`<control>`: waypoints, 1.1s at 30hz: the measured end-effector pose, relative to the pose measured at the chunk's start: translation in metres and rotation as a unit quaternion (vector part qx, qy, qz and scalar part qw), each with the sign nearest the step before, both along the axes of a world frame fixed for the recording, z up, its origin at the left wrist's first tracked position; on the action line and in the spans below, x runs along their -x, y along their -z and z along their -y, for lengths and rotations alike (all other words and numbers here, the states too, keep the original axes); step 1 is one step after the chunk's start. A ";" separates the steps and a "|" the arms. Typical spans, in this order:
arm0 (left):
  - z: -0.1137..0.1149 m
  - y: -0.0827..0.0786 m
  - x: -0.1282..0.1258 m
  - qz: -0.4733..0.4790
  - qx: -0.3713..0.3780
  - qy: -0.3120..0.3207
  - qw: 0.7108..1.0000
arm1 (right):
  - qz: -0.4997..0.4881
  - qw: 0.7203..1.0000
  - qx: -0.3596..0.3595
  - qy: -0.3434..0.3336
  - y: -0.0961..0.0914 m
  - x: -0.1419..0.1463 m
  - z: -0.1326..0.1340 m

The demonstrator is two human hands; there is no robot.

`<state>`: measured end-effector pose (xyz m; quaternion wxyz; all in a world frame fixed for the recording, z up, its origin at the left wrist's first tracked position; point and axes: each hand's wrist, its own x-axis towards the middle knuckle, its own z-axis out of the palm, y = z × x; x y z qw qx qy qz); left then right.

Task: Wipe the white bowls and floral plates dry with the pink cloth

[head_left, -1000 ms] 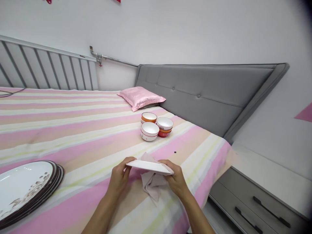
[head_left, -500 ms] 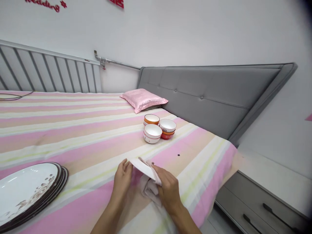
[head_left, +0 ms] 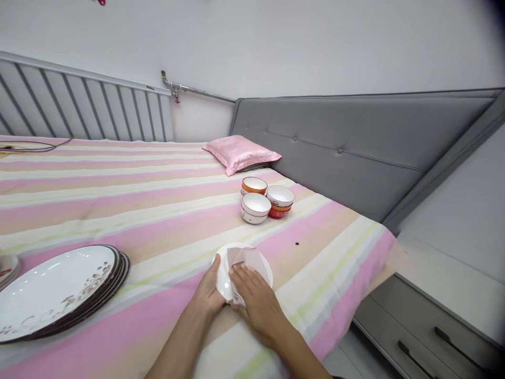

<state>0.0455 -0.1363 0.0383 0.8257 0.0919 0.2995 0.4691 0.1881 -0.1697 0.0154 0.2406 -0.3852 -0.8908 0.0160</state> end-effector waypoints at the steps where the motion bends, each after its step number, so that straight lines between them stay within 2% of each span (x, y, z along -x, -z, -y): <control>1: 0.001 0.001 -0.002 0.011 -0.005 -0.004 1.000 | 0.006 1.000 -0.004 0.008 0.001 -0.001 -0.003; 8: 0.010 -0.008 -0.020 0.057 -0.071 -0.042 0.995 | 0.028 0.995 -0.074 0.058 -0.007 -0.007 -0.022; 15: 0.015 -0.010 -0.025 0.067 -0.110 -0.073 0.989 | -0.024 0.988 -0.076 0.129 -0.013 -0.011 -0.031; 25: 0.017 -0.010 -0.031 0.100 -0.136 -0.015 0.986 | -0.150 0.971 -0.013 0.183 -0.017 -0.030 -0.044; 29: 0.022 -0.012 -0.035 0.049 -0.130 -0.028 0.990 | -0.221 0.959 -0.016 0.177 -0.023 -0.038 -0.051; 33: 0.031 -0.016 -0.041 -0.012 -0.129 0.013 0.991 | -0.269 0.947 -0.036 0.174 -0.037 -0.042 -0.056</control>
